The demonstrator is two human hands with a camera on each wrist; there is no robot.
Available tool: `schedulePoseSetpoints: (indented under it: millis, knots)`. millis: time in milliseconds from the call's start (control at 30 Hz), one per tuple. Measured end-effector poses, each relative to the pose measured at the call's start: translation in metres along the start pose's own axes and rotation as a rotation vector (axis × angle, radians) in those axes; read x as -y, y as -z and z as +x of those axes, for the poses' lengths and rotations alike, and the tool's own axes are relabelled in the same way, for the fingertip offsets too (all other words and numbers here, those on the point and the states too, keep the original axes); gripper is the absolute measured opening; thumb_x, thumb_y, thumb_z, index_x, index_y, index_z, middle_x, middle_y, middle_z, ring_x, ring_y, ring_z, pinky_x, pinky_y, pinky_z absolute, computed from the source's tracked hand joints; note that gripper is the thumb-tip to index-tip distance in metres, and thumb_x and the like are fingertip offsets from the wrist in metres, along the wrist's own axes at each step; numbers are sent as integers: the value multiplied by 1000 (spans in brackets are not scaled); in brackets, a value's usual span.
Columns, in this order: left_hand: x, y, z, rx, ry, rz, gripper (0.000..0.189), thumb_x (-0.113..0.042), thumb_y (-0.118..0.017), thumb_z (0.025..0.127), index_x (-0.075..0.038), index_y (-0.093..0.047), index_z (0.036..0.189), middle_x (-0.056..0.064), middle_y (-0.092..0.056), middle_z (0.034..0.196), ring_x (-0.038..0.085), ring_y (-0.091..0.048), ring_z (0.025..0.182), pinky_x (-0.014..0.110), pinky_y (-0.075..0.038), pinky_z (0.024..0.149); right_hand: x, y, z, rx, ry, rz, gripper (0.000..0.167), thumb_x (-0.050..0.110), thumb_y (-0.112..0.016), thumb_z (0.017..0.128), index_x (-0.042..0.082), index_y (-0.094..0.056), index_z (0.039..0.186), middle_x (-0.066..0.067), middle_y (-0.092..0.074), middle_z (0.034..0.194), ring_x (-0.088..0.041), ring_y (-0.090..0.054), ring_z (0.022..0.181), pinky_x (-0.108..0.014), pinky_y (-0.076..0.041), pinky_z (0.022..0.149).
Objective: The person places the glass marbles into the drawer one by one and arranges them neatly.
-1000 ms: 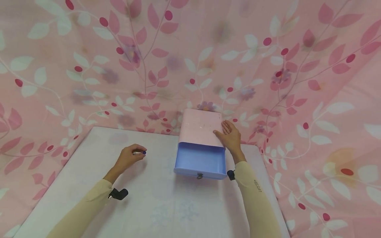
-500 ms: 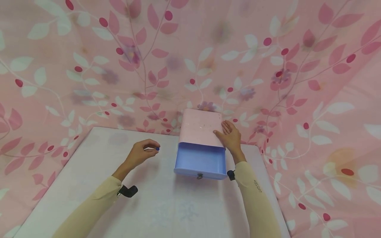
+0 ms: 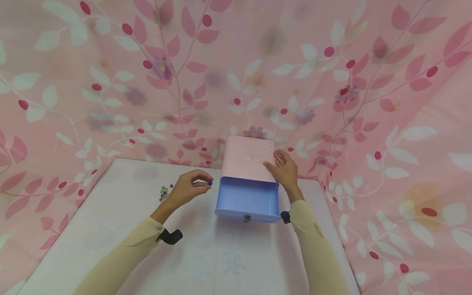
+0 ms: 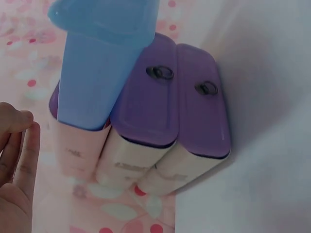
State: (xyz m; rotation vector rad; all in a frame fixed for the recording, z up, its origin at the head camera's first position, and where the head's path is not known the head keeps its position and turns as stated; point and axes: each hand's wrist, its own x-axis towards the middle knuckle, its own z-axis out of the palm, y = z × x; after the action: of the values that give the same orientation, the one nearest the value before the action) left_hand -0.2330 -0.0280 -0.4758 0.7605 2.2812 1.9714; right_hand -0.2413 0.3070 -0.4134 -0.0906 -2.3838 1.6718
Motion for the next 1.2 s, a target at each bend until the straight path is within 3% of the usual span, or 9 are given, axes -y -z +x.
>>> schedulePoseSetpoints:
  millis: [167,433,667,833,1000,1200]
  knots:
    - [-2,-12,3,25,-30,29,28,1,-75,82,-6,-67,108,6,-67,106,20,-67,100,28,-54,84,2,-1,-1,-4,-11,-20,79,9,-79,82,-3,-35,147,-20,-40,148,-30,-39,136,-37,-36,105]
    - [-7,-28,9,95,-139,107,28,4,-75,81,-7,-68,105,1,-66,104,14,-67,96,24,-54,82,2,-2,-1,-4,-20,-53,78,11,-78,83,-3,-35,147,-18,-41,149,-29,-39,136,-36,-37,105]
    - [-12,-39,15,157,-158,190,29,6,-75,79,-6,-67,105,1,-66,103,12,-66,94,22,-54,81,3,-2,-1,-9,-17,-77,78,11,-77,84,-3,-34,148,-19,-40,149,-30,-39,137,-37,-37,105]
    - [-18,-44,20,255,-183,272,31,5,-76,80,-5,-65,107,1,-66,102,9,-64,93,19,-53,81,0,-1,2,-10,-16,-73,79,12,-78,83,-4,-34,147,-19,-41,149,-31,-40,136,-38,-37,105]
    - [-21,-50,25,374,-207,375,36,3,-75,81,-3,-61,114,0,-67,98,7,-64,90,15,-52,78,-21,0,12,-19,-23,-58,83,19,-81,81,1,-35,148,-12,-42,149,-24,-40,136,-34,-37,105]
    - [-25,-55,27,420,-225,521,39,1,-75,82,-4,-61,118,-2,-66,99,7,-63,91,14,-50,80,-36,0,17,-39,0,-67,86,28,-82,79,5,-37,149,-8,-43,149,-19,-42,136,-31,-37,105]
